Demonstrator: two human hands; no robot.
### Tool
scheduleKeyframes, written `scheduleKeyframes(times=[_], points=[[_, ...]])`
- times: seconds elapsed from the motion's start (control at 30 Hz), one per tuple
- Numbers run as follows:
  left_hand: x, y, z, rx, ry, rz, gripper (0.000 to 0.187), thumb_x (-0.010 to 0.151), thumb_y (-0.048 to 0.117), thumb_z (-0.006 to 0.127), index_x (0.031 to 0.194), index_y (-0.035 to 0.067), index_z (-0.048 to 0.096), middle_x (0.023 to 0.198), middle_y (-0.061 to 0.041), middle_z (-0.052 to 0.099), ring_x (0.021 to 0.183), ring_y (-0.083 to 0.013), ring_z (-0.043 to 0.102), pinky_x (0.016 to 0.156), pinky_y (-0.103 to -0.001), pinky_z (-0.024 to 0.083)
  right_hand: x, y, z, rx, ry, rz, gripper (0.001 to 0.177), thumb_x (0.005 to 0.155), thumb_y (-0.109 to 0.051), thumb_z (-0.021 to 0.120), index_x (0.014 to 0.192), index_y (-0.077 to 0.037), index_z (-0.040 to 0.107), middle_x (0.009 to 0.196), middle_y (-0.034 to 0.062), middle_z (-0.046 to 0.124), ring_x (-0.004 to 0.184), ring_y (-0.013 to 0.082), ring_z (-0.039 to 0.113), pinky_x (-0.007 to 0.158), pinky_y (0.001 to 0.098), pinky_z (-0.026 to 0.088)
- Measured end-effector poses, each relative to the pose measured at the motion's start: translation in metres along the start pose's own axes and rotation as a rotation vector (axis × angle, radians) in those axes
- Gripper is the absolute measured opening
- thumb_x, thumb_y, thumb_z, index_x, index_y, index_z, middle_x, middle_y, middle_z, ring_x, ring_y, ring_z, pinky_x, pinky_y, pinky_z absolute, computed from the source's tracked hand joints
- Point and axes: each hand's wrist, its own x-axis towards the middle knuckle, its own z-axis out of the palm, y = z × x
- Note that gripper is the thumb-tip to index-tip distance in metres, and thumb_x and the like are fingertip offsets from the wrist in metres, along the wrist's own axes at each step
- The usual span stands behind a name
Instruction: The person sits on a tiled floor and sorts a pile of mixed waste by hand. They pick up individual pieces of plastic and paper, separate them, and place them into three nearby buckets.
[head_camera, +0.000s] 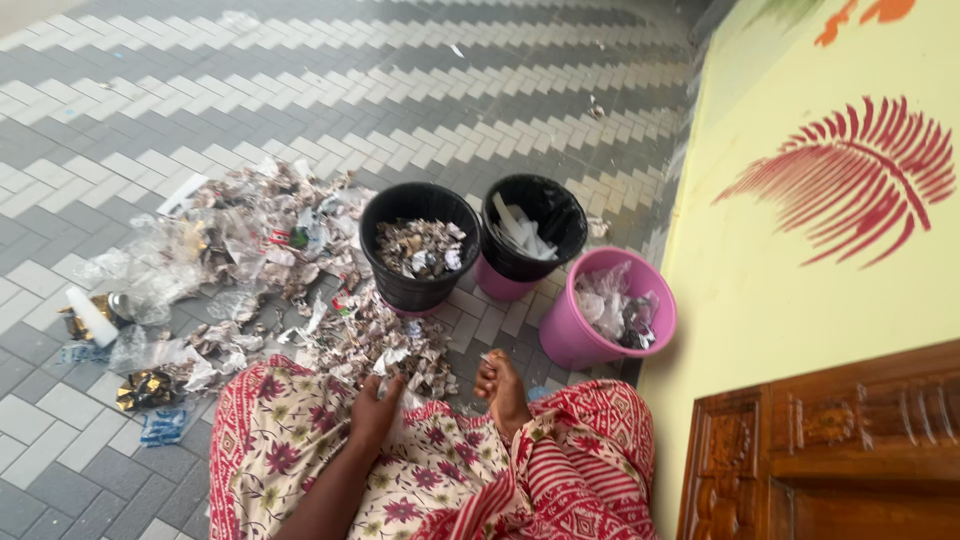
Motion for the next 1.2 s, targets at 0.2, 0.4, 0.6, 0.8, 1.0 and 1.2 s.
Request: scheduleKeyframes(times=[0.2, 0.4, 0.6, 0.8, 1.0, 1.2], points=[[0.006, -0.010, 0.006, 0.024, 0.005, 0.038, 0.081, 0.093, 0.051, 0.065, 0.150, -0.002, 0.042, 0.154, -0.028, 0.045, 0.138, -0.0415, 0.053, 0.115, -0.054, 0.044, 0.032, -0.054, 0.057, -0.133, -0.085, -0.490, 0.024, 0.104, -0.022, 0.040, 0.094, -0.007, 0.054, 0.067, -0.0036, 0.035, 0.056, 0.0086, 0.031, 0.052, 0.0263, 0.031], [0.011, -0.018, -0.001, 0.161, 0.032, 0.073, 0.080, 0.091, 0.060, 0.067, 0.141, -0.002, 0.055, 0.148, -0.029, 0.054, 0.139, -0.0389, 0.053, 0.118, -0.052, 0.042, 0.093, -0.104, 0.133, -0.959, 0.308, -1.095, 0.017, 0.105, -0.012, 0.043, 0.101, -0.004, 0.058, 0.095, 0.0067, 0.055, 0.078, 0.0189, 0.055, 0.073, 0.0343, 0.049], [0.006, -0.017, -0.004, 0.104, 0.047, 0.076, 0.084, 0.088, 0.061, 0.067, 0.143, 0.001, 0.050, 0.147, -0.027, 0.053, 0.134, -0.0388, 0.056, 0.113, -0.052, 0.043, 0.160, -0.106, 0.136, -1.490, 0.127, -1.057, 0.064, 0.101, -0.022, 0.063, 0.156, -0.006, 0.036, 0.152, 0.0291, 0.018, 0.131, 0.0526, 0.038, 0.100, 0.0532, 0.044], [0.011, -0.009, -0.004, 0.136, 0.040, 0.042, 0.083, 0.086, 0.065, 0.066, 0.133, -0.003, 0.060, 0.130, -0.026, 0.066, 0.124, -0.0389, 0.067, 0.108, -0.049, 0.053, 0.111, -0.076, 0.093, -1.175, 0.223, -0.609, 0.055, 0.103, -0.023, 0.056, 0.155, -0.019, 0.040, 0.148, 0.0148, 0.038, 0.112, 0.0277, 0.068, 0.092, 0.0341, 0.061], [0.033, -0.025, 0.017, 0.046, -0.018, 0.281, 0.086, 0.090, 0.063, 0.075, 0.139, -0.006, 0.061, 0.144, -0.029, 0.042, 0.136, -0.0442, 0.043, 0.110, -0.052, 0.040, -0.034, -0.012, 0.088, -1.133, -0.265, 0.088, 0.096, 0.083, -0.036, 0.081, 0.159, -0.025, 0.023, 0.156, 0.0123, 0.029, 0.117, 0.0161, 0.054, 0.085, 0.0340, 0.064], [0.029, -0.030, 0.024, -0.071, -0.346, 0.258, 0.072, 0.098, 0.055, 0.071, 0.129, -0.010, 0.063, 0.100, -0.020, 0.067, 0.093, -0.0271, 0.056, 0.084, -0.035, 0.042, -0.062, 0.022, 0.077, -1.077, -0.046, 0.070, 0.062, 0.091, -0.023, 0.069, 0.151, -0.023, 0.052, 0.133, 0.0069, 0.068, 0.073, 0.0223, 0.063, 0.061, 0.0312, 0.056]])
